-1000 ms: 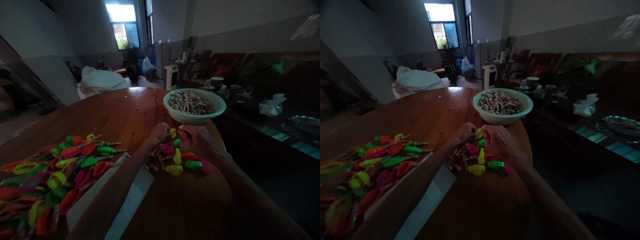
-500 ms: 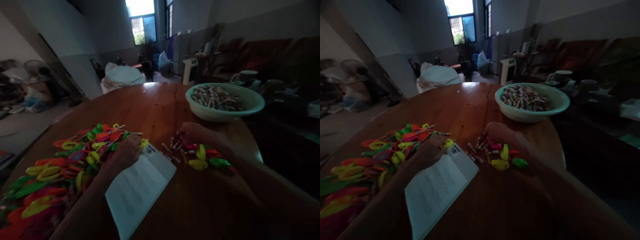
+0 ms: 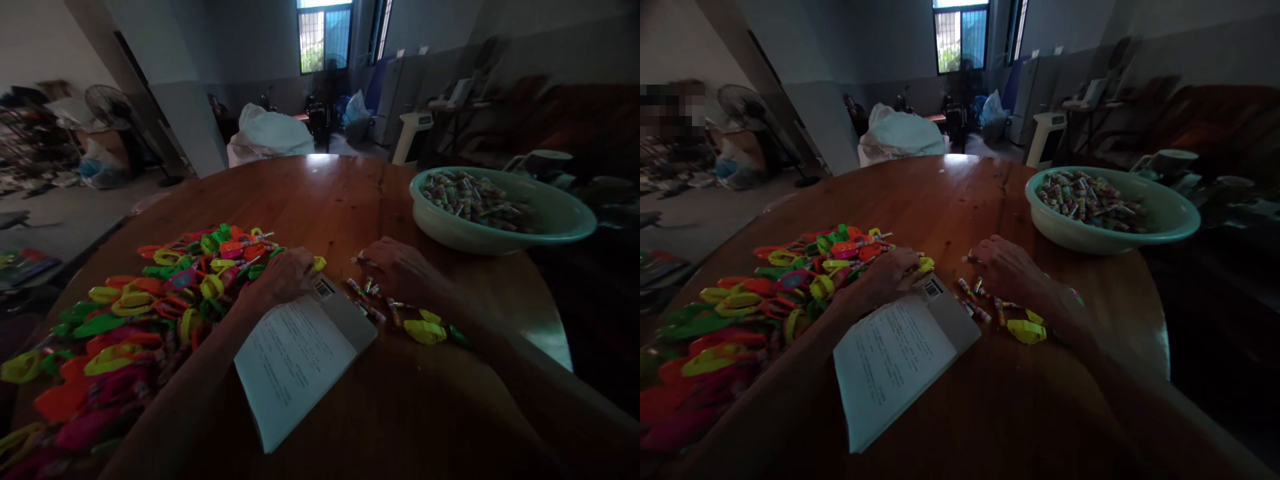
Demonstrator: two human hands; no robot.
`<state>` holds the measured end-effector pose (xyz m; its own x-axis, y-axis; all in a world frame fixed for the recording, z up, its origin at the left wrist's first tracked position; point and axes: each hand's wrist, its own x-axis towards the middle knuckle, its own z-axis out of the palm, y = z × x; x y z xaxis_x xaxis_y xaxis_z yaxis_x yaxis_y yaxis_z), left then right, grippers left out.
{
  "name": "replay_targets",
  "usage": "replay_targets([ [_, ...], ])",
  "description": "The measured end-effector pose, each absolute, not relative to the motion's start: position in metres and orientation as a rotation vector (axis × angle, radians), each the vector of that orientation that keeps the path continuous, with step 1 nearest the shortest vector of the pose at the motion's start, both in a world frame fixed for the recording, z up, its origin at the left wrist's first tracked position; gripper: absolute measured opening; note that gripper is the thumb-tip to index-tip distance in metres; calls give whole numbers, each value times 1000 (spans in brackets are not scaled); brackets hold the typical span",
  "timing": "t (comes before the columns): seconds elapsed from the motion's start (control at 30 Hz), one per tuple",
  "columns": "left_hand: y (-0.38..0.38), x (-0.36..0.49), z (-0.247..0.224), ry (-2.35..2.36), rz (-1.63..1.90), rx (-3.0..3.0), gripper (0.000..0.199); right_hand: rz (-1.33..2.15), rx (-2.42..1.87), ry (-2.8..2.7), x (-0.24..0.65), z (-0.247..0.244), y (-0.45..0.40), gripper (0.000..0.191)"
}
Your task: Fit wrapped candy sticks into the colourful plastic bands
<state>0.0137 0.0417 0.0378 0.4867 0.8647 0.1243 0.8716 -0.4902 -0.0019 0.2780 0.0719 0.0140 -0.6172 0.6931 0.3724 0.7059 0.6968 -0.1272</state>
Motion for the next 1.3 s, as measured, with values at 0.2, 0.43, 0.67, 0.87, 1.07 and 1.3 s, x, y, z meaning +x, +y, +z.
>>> replay_targets([
  [0.2, 33, 5, 21, -1576, -293, -2755, 14, 110, -981, -2452, 244, 9, 49, 22],
  [0.43, 9, -14, 30, -1664, -233, -2783, 5, 270, -1009, -2510, 217, -2, 34, 20],
  [0.67, 9, -12, 25, -1724, -360, -2774, 34, 125, -1106, -2624, 202, -8, 28, 24],
  [0.87, 10, -15, 22, -1614, -427, -2822, 13, 141, -1024, -2536, 201, -14, 30, 21],
  [1.07, 11, -16, 20, -1602, -463, -2817, 15, 272, -898, -2470, 200, -19, 34, 22],
  [1.3, 10, -18, 22, -1633, -445, -2820, 18, 125, -968, -2645, 196, -11, 33, 18],
])
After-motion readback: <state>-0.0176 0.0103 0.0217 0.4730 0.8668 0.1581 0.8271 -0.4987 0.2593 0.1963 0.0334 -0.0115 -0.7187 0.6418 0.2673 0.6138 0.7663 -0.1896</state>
